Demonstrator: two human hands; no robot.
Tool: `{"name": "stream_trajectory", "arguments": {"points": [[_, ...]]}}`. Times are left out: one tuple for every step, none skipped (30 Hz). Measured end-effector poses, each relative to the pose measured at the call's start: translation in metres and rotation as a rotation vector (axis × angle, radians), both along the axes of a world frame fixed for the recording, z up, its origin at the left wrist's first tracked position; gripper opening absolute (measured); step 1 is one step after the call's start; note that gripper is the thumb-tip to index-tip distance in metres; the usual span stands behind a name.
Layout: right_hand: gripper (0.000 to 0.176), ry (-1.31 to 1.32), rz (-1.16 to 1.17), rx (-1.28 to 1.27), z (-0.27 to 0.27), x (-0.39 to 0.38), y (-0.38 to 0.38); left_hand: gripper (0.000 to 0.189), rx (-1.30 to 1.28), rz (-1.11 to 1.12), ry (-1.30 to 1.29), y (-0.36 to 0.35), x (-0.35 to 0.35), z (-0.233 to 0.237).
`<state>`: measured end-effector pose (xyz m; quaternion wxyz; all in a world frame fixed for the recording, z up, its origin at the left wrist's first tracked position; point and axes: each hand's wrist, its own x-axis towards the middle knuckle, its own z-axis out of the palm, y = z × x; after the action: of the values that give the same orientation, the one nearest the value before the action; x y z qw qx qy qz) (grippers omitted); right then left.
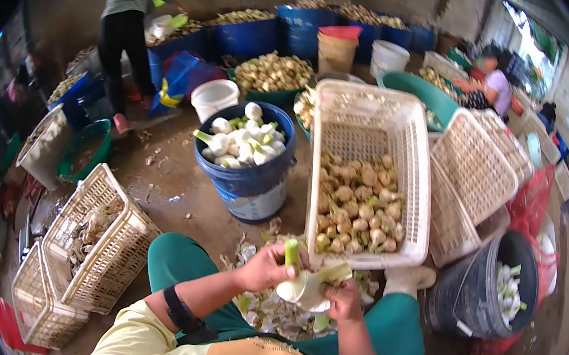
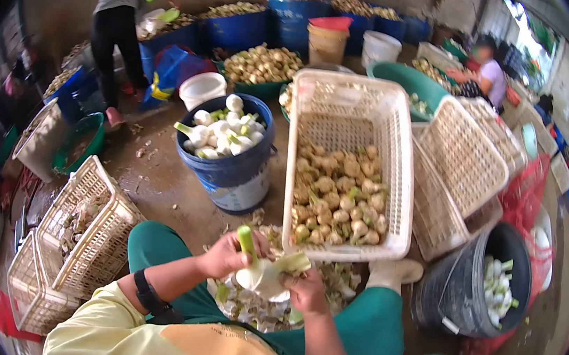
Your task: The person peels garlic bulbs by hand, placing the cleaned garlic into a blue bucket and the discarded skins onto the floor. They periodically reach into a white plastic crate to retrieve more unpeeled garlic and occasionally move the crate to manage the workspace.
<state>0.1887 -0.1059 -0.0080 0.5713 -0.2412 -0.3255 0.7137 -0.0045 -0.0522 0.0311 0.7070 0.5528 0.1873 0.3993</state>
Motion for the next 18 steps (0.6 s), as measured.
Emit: {"name": "stream_trajectory", "arguments": {"points": [[0.033,-0.015,-0.016,0.059,0.003,0.004,-0.002,0.034,0.035,0.004,-0.037,0.003,0.002,0.0],[0.031,0.044,-0.046,0.03,0.005,0.009,-0.002,0.036,-0.046,-0.016,-0.159,0.004,0.003,0.008],[0.028,0.103,-0.071,0.008,0.005,0.016,-0.003,0.039,-0.011,0.053,-0.161,0.01,-0.003,0.014],[0.022,0.064,0.004,0.085,-0.007,0.028,-0.002,0.039,0.056,0.127,-0.223,0.017,-0.009,0.02],[0.022,0.067,-0.002,0.082,-0.016,0.035,-0.004,0.034,-0.087,0.207,-0.287,0.02,-0.017,0.026],[0.022,-0.376,0.123,0.116,-0.012,0.037,-0.002,0.033,0.047,0.302,-0.18,0.029,-0.027,0.025],[0.022,-0.817,0.248,0.145,-0.009,0.035,0.0,0.033,0.182,0.394,-0.07,0.034,-0.033,0.024],[0.027,-1.337,0.27,0.42,-0.024,0.031,0.01,0.031,0.229,0.395,0.022,0.032,-0.036,0.022],[0.027,-1.335,0.261,0.42,-0.02,0.024,0.011,0.031,0.279,0.392,0.112,0.029,-0.036,0.028],[0.03,-1.415,0.018,0.453,-0.012,0.014,0.011,0.029,0.386,0.424,0.223,0.03,-0.037,0.027],[0.032,-1.485,-0.232,0.476,0.0,0.004,0.011,0.027,0.398,0.458,0.215,0.027,-0.034,0.024],[0.03,-1.413,-0.285,0.414,0.022,-0.007,0.017,0.027,0.478,0.46,0.281,0.025,-0.033,0.024],[0.03,-1.409,-0.292,0.399,0.04,-0.015,0.019,0.028,0.555,0.461,0.349,0.021,-0.032,0.024],[0.027,-1.255,-0.324,0.417,0.055,-0.022,0.021,0.028,0.554,0.446,0.353,0.017,-0.03,0.024],[0.024,-1.101,-0.357,0.438,0.063,-0.028,0.024,0.03,0.649,0.436,0.431,0.013,-0.027,0.026],[0.021,-1.192,-0.407,0.53,0.064,-0.033,0.026,0.031,0.745,0.426,0.507,0.009,-0.024,0.029],[0.021,-1.189,-0.416,0.526,0.063,-0.033,0.026,0.032,0.784,0.415,0.546,0.004,-0.02,0.033],[0.02,-1.299,-0.357,0.555,0.062,-0.034,0.028,0.032,0.853,0.372,0.544,0.003,-0.02,0.032]]}}
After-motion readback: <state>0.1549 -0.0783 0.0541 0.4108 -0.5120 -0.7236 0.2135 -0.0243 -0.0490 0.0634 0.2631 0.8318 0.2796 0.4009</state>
